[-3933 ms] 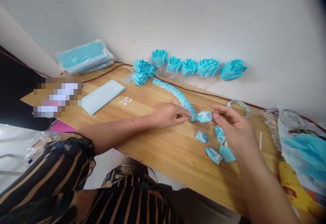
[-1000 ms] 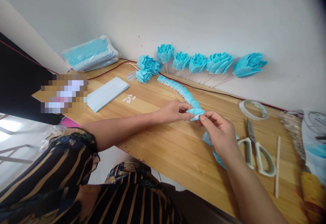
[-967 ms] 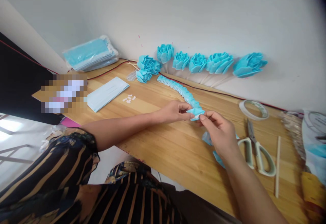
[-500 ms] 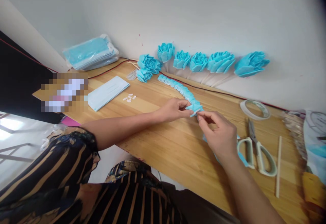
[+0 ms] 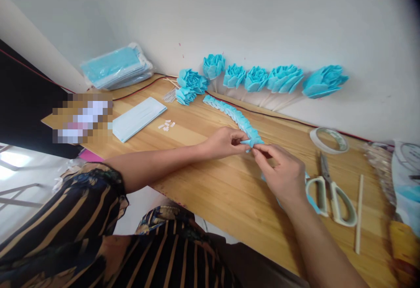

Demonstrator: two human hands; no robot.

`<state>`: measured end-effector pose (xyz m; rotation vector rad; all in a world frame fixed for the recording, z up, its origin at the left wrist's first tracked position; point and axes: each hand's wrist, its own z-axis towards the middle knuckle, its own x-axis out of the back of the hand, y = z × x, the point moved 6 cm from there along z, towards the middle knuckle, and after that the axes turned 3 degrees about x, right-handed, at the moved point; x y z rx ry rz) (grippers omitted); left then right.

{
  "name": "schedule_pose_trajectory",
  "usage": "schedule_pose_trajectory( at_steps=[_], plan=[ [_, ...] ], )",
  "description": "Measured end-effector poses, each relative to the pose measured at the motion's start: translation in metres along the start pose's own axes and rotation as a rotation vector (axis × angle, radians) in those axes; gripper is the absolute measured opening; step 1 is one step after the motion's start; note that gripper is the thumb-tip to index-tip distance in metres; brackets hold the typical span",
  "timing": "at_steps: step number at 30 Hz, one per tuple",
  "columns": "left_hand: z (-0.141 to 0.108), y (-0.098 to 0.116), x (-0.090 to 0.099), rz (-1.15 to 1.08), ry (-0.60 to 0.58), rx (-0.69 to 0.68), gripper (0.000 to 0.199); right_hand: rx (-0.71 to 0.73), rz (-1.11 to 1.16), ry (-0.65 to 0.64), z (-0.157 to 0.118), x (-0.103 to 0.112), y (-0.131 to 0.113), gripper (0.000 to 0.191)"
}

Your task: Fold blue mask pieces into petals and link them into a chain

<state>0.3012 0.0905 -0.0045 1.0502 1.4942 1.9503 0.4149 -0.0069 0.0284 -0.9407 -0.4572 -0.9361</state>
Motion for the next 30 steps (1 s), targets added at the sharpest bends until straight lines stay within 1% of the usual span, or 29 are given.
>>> schedule_pose_trajectory(
  at_steps=[4,11,21,27,30],
  plan=[
    [-0.002,0.0044,-0.0001,0.04,-0.006,-0.043,0.02,0.0,-0.018,-0.011,-0.0001,-0.0006,0.0002,0.012],
    [-0.0011,0.0042,0.0008,0.02,-0.008,-0.031,0.023,-0.008,0.015,-0.024,-0.0005,0.0001,-0.0007,0.014],
    [0.0008,-0.0016,-0.001,-0.14,-0.036,0.045,0.024,-0.036,0.033,-0.038,0.0005,0.0011,0.0006,0.016],
    [0.0015,-0.0017,-0.0021,-0.24,-0.05,0.074,0.024,-0.021,0.042,-0.032,0.0015,0.0014,-0.0001,0.017],
    [0.0016,0.0001,-0.0016,-0.282,-0.046,0.099,0.023,-0.095,0.092,-0.04,0.0003,0.0008,0.0049,0.017]
  ],
)
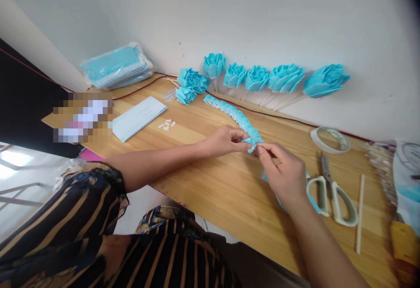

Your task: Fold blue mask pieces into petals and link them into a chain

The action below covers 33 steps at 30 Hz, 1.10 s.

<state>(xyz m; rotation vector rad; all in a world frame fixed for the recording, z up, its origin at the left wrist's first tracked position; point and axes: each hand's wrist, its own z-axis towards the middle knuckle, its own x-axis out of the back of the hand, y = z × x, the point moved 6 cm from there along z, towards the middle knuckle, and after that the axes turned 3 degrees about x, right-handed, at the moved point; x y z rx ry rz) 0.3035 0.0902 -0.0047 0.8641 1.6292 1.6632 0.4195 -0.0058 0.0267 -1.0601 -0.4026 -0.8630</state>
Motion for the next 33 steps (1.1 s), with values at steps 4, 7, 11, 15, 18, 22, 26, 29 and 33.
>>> schedule_pose_trajectory(
  at_steps=[4,7,11,15,18,22,26,29,33],
  plan=[
    [0.0,0.003,0.002,-0.047,0.031,0.037,0.03,-0.244,0.219,0.016,-0.003,-0.002,0.017,0.021],
    [-0.001,0.004,0.003,-0.064,0.035,0.052,0.037,-0.371,0.398,0.005,-0.004,-0.008,0.025,0.021],
    [0.0,0.003,0.002,-0.093,0.004,0.039,0.039,-0.457,0.587,-0.049,-0.006,-0.017,0.028,0.018],
    [0.0,0.004,0.0,-0.114,-0.01,0.029,0.039,-0.447,0.683,-0.072,-0.005,-0.017,0.023,0.012],
    [-0.001,0.005,0.001,-0.105,0.017,0.046,0.04,-0.425,0.694,-0.087,-0.004,-0.017,0.019,0.01],
    [-0.001,0.003,0.0,-0.083,0.017,0.057,0.041,-0.434,0.64,-0.074,-0.003,-0.016,0.018,0.009],
    [0.0,0.001,-0.002,-0.014,0.005,-0.039,0.037,-0.443,0.587,-0.068,-0.004,-0.017,0.022,0.01],
    [-0.002,0.008,0.004,0.143,0.116,-0.201,0.032,-0.459,0.588,-0.067,-0.004,-0.017,0.025,0.011],
    [-0.014,0.03,0.008,0.568,0.288,-0.532,0.026,-0.482,0.58,-0.081,-0.004,-0.018,0.027,0.013]
  ],
)
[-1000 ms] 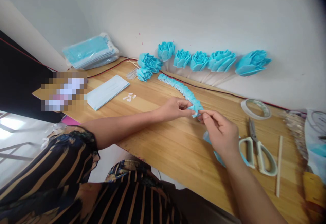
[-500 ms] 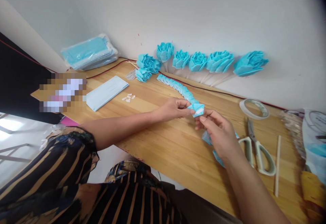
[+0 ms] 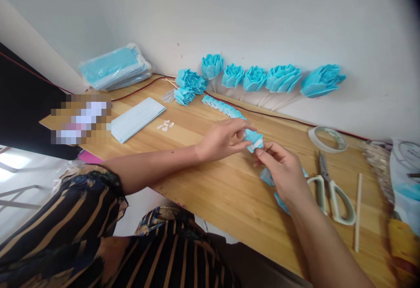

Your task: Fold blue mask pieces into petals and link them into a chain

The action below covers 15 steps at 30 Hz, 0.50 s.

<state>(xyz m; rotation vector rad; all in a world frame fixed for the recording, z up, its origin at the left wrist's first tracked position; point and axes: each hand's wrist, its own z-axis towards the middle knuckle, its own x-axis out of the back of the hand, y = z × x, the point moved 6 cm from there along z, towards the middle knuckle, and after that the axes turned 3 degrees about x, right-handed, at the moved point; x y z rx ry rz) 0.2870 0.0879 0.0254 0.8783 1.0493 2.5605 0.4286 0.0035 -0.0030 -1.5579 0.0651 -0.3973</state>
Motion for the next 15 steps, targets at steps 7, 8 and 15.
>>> schedule_pose_trajectory(
  at_steps=[7,8,15],
  plan=[
    [-0.001,0.014,-0.002,0.355,-0.062,-0.313,0.029,0.024,-0.05,-0.041,-0.001,-0.002,-0.003,0.013],
    [-0.001,0.014,-0.002,0.369,-0.072,-0.316,0.03,0.028,-0.07,-0.047,-0.001,-0.002,-0.004,0.013],
    [-0.001,0.016,-0.007,0.435,-0.181,-0.33,0.03,0.038,-0.166,-0.051,-0.001,-0.002,-0.004,0.014]
  ],
)
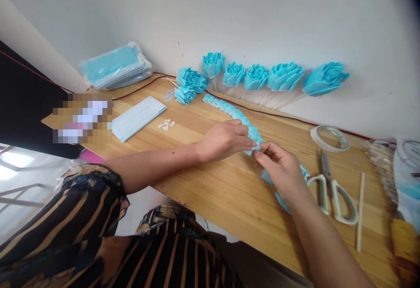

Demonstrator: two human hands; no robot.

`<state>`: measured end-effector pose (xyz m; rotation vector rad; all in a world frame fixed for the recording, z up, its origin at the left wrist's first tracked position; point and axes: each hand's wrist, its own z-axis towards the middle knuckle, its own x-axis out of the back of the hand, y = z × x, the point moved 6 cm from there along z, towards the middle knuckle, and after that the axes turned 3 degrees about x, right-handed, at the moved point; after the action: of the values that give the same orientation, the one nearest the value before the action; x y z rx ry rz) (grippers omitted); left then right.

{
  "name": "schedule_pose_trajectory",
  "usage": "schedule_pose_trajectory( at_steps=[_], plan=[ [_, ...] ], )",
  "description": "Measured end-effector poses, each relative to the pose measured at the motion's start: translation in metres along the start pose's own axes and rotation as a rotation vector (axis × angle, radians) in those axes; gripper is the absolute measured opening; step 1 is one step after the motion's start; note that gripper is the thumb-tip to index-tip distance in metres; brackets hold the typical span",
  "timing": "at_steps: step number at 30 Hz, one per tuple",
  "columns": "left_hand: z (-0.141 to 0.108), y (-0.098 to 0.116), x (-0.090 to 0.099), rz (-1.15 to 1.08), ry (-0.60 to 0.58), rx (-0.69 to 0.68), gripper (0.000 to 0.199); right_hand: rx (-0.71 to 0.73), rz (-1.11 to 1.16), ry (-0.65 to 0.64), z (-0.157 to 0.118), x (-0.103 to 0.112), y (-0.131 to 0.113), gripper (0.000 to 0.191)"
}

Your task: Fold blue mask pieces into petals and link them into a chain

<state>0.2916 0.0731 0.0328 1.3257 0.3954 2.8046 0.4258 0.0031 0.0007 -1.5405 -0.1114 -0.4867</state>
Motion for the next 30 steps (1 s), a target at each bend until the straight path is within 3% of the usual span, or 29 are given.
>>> schedule_pose_trajectory(
  at_steps=[6,19,30],
  plan=[
    [-0.001,0.0,-0.002,0.068,-0.02,-0.021,0.03,-0.014,0.014,-0.011,0.0,-0.002,-0.001,0.015],
    [-0.002,0.016,0.007,0.23,-0.001,-0.214,0.027,-0.026,0.063,-0.022,0.001,-0.001,0.004,0.018],
    [0.002,0.016,0.003,0.251,-0.123,-0.133,0.038,-0.024,0.06,-0.03,0.0,-0.002,0.004,0.017]
  ],
)
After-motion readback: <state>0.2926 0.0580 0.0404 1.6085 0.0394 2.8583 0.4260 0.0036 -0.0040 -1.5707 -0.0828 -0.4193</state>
